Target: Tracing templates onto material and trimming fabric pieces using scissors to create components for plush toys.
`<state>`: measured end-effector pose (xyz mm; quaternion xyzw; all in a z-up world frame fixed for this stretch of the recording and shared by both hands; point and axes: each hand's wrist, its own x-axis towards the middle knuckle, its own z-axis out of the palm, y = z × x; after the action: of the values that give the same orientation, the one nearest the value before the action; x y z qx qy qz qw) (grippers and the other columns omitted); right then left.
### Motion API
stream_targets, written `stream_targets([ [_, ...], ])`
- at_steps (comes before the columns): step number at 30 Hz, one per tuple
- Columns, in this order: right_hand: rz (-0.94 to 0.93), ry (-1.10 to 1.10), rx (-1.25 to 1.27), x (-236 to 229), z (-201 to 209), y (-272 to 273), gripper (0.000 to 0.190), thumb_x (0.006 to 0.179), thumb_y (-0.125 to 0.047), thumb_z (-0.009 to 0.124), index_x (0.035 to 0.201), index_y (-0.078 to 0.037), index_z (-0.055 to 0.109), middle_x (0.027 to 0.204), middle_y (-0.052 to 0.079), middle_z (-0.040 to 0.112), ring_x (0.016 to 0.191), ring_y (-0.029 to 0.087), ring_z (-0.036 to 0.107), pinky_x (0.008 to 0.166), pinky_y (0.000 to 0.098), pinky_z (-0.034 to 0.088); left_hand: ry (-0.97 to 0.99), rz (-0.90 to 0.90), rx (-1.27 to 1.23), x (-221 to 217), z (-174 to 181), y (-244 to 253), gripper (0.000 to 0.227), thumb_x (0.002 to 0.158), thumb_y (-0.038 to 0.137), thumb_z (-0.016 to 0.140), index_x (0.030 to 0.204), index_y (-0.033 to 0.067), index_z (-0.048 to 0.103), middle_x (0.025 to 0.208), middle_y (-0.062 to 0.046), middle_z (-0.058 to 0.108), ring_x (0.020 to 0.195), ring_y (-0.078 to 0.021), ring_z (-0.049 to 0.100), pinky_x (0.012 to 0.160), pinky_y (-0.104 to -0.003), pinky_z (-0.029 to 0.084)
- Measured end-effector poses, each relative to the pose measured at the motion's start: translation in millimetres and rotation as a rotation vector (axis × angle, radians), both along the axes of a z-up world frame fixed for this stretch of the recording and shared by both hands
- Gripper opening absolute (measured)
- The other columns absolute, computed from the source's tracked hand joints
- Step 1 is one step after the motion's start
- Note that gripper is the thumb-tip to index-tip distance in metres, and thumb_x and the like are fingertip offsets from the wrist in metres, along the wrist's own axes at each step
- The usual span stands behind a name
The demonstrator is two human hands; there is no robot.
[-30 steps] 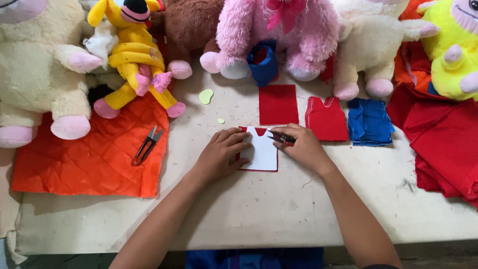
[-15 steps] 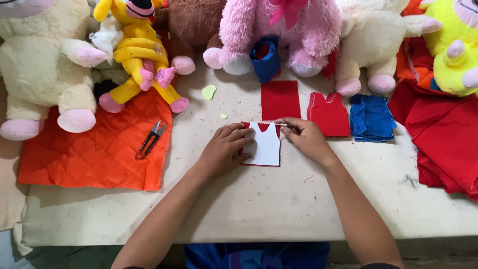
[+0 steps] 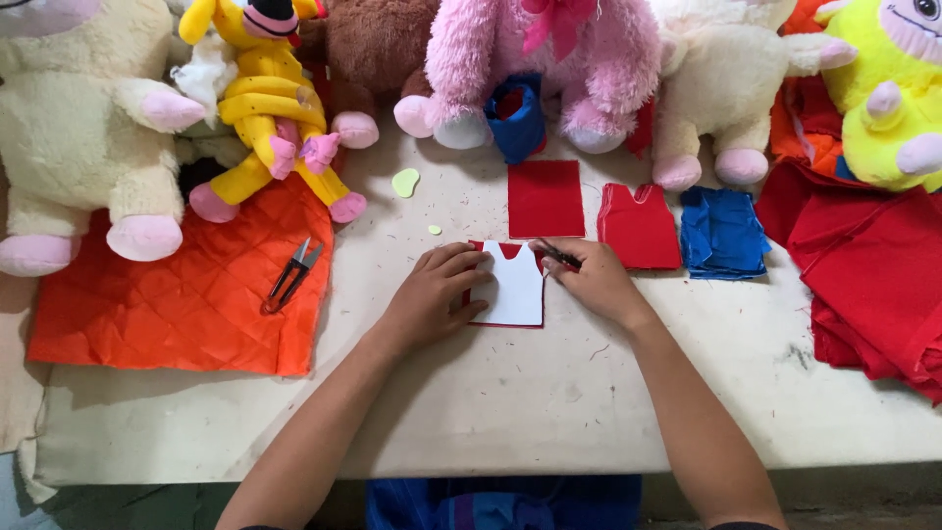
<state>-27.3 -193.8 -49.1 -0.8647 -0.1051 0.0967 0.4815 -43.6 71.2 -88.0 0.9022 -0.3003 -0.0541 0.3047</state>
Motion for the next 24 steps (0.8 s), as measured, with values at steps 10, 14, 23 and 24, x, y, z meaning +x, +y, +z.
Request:
stream_targets([
  [10, 0.036, 0.01, -0.046, 5, -8, -2, 0.019, 0.095, -0.004, 0.066, 0.109, -0.001, 0.079, 0.091, 0.021, 0.075, 0.086, 0.038, 0.073, 0.086, 0.0436, 0.055, -0.005, -0.008, 0.001, 1, -4, 1, 0.037, 0.089, 0.018, 0.075, 0.126, 0.0135, 0.072, 0.139, -0.015, 0.063, 0.144, -0.0353, 0.044, 0.123, -0.053, 0.026],
  [14, 0.026, 0.007, -0.046, 7, -16, -4, 0.016, 0.094, -0.003, 0.067, 0.102, -0.003, 0.08, 0.084, 0.017, 0.074, 0.079, 0.034, 0.071, 0.084, 0.0415, 0.054, -0.024, -0.009, 0.017, 2, -7, 1, 0.036, 0.09, 0.02, 0.075, 0.126, 0.0148, 0.072, 0.139, -0.014, 0.063, 0.143, -0.0339, 0.044, 0.123, -0.052, 0.027],
  [23, 0.024, -0.001, -0.05, 4, 2, 2, 0.017, 0.094, -0.003, 0.065, 0.084, -0.005, 0.078, 0.067, 0.012, 0.068, 0.067, 0.026, 0.065, 0.076, 0.0378, 0.053, -0.039, -0.007, 0.023, 2, -10, 0, 0.039, 0.09, 0.019, 0.075, 0.128, 0.0147, 0.071, 0.14, -0.014, 0.063, 0.143, -0.0349, 0.044, 0.123, -0.054, 0.027],
  [24, 0.023, 0.006, -0.044, 3, 4, 3, 0.019, 0.095, -0.002, 0.063, 0.084, -0.005, 0.078, 0.067, 0.012, 0.068, 0.066, 0.026, 0.064, 0.075, 0.037, 0.052, -0.043, -0.011, 0.018, 2, -11, 0, 0.039, 0.089, 0.019, 0.075, 0.128, 0.0145, 0.071, 0.14, -0.014, 0.063, 0.143, -0.0353, 0.044, 0.122, -0.054, 0.028],
])
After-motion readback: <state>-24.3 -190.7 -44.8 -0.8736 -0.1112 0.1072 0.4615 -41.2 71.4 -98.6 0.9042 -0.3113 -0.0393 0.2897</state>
